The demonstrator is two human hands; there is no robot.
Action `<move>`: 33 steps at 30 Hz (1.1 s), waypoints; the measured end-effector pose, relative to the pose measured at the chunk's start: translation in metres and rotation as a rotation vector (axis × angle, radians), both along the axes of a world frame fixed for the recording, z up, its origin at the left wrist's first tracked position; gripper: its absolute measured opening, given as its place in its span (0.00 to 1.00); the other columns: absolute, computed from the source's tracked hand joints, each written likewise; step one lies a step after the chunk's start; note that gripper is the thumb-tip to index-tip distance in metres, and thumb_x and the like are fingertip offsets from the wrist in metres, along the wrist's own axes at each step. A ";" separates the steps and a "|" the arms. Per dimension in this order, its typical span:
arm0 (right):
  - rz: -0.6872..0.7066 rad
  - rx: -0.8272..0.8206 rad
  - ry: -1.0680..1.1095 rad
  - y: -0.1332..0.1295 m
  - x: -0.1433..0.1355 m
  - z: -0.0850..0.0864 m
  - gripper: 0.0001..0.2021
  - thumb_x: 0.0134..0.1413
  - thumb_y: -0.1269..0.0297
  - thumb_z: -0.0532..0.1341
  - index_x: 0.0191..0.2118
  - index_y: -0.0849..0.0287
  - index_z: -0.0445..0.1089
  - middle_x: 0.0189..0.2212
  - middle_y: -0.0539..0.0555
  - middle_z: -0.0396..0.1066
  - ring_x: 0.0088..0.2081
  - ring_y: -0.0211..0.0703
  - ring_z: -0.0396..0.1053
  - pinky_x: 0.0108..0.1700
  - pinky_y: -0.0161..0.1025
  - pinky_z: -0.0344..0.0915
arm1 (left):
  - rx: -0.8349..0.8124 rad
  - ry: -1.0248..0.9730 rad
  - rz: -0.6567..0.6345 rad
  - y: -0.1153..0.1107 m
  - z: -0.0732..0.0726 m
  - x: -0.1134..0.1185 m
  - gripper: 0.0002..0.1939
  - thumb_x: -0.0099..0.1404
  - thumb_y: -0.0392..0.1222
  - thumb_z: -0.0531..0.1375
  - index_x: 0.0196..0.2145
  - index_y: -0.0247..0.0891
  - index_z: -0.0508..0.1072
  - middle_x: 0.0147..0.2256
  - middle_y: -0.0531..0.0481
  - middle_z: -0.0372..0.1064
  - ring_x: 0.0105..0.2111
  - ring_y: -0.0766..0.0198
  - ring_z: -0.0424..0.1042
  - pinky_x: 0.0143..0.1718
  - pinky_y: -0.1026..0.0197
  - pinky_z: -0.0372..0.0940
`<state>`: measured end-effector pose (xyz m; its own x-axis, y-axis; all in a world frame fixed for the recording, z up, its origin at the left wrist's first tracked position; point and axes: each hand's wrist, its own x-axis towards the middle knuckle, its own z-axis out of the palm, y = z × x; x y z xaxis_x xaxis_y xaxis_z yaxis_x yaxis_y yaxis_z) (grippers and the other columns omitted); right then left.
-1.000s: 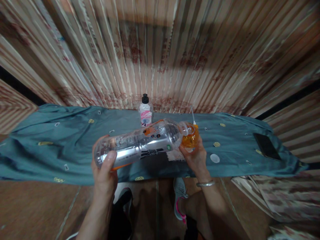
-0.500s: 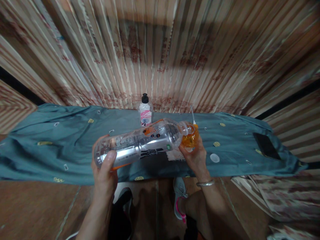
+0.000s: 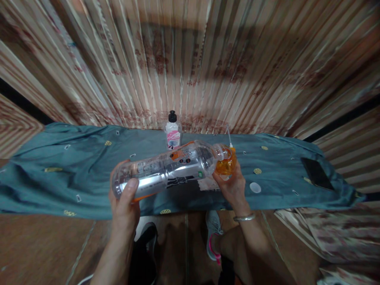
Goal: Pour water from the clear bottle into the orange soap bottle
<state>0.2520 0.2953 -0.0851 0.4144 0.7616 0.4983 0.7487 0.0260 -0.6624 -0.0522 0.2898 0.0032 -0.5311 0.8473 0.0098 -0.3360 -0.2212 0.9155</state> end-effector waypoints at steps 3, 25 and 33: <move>-0.015 0.008 -0.012 0.000 0.000 0.001 0.46 0.55 0.41 0.73 0.73 0.61 0.64 0.61 0.70 0.80 0.60 0.66 0.82 0.59 0.60 0.81 | 0.002 0.016 0.003 0.001 -0.003 -0.001 0.33 0.39 0.56 0.82 0.45 0.47 0.86 0.41 0.52 0.81 0.41 0.57 0.76 0.43 0.60 0.71; -0.019 0.025 -0.020 -0.001 -0.001 0.002 0.48 0.56 0.38 0.73 0.74 0.61 0.64 0.61 0.70 0.82 0.57 0.64 0.84 0.58 0.59 0.82 | 0.018 0.041 -0.039 0.001 -0.008 -0.008 0.35 0.43 0.58 0.82 0.48 0.45 0.84 0.42 0.49 0.80 0.41 0.55 0.78 0.41 0.59 0.74; -0.028 0.020 -0.016 0.000 0.000 0.000 0.48 0.55 0.38 0.73 0.74 0.62 0.64 0.61 0.70 0.81 0.58 0.66 0.83 0.58 0.61 0.82 | 0.011 0.032 -0.027 -0.001 -0.002 -0.001 0.33 0.42 0.57 0.82 0.46 0.45 0.85 0.41 0.50 0.79 0.41 0.55 0.76 0.42 0.60 0.71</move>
<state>0.2515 0.2950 -0.0854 0.4267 0.7396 0.5205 0.7601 0.0185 -0.6495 -0.0535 0.2893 0.0012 -0.5076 0.8608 0.0359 -0.3122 -0.2226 0.9236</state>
